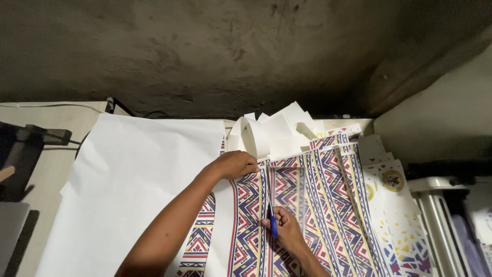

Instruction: The person uses blue-handled scissors to cut a large sheet of patterned paper into smaller rectangular pieces. They repeatedly trim the edges of the paper, separating the patterned sections from the white borders and stacking the cut pieces on the table.

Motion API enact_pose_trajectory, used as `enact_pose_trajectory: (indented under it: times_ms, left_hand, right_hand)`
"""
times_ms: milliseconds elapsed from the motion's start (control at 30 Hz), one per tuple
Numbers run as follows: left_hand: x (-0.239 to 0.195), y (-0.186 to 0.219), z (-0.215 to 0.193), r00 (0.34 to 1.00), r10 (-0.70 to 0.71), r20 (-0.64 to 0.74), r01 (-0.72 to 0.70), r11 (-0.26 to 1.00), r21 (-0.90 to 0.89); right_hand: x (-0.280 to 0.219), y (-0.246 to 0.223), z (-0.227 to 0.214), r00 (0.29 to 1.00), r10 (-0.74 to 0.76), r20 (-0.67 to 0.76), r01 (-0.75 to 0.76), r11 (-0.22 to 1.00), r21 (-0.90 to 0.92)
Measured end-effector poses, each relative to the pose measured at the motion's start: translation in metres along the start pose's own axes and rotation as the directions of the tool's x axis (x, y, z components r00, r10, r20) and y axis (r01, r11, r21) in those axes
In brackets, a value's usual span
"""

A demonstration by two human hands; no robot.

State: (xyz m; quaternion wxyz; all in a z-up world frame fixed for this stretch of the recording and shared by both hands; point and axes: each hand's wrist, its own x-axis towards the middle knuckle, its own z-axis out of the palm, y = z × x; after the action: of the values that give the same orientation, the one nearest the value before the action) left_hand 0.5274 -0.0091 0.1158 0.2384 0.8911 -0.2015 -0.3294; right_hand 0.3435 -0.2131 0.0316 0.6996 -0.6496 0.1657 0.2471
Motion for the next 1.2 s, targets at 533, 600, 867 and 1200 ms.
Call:
enact_pose_trajectory:
  times_ms: [533, 600, 867, 1200]
  left_hand:
    - [-0.195, -0.021, 0.146, 0.327, -0.168, -0.93, -0.167, 0.959, -0.231]
    - [-0.209, -0.04, 0.234, 0.458, -0.351, -0.817, -0.097, 0.893, -0.438]
    - [-0.275, 0.003, 0.349, 0.621, -0.617, -0.484, 0.194, 0.719, -0.667]
    - [-0.261, -0.007, 0.352, 0.523, -0.715, -0.463, 0.207, 0.634, -0.745]
  right_hand:
    - [0.041, 0.039, -0.02, 0.777, -0.588, -0.225, 0.391, 0.731, -0.56]
    - [0.04, 0.005, -0.023, 0.82, -0.537, -0.2, 0.347, 0.743, -0.573]
    - [-0.031, 0.001, -0.021, 0.929, -0.303, -0.211, 0.214, 0.908, -0.359]
    - [-0.196, 0.15, -0.019, 0.992, 0.093, 0.089, -0.076, 0.98, -0.186]
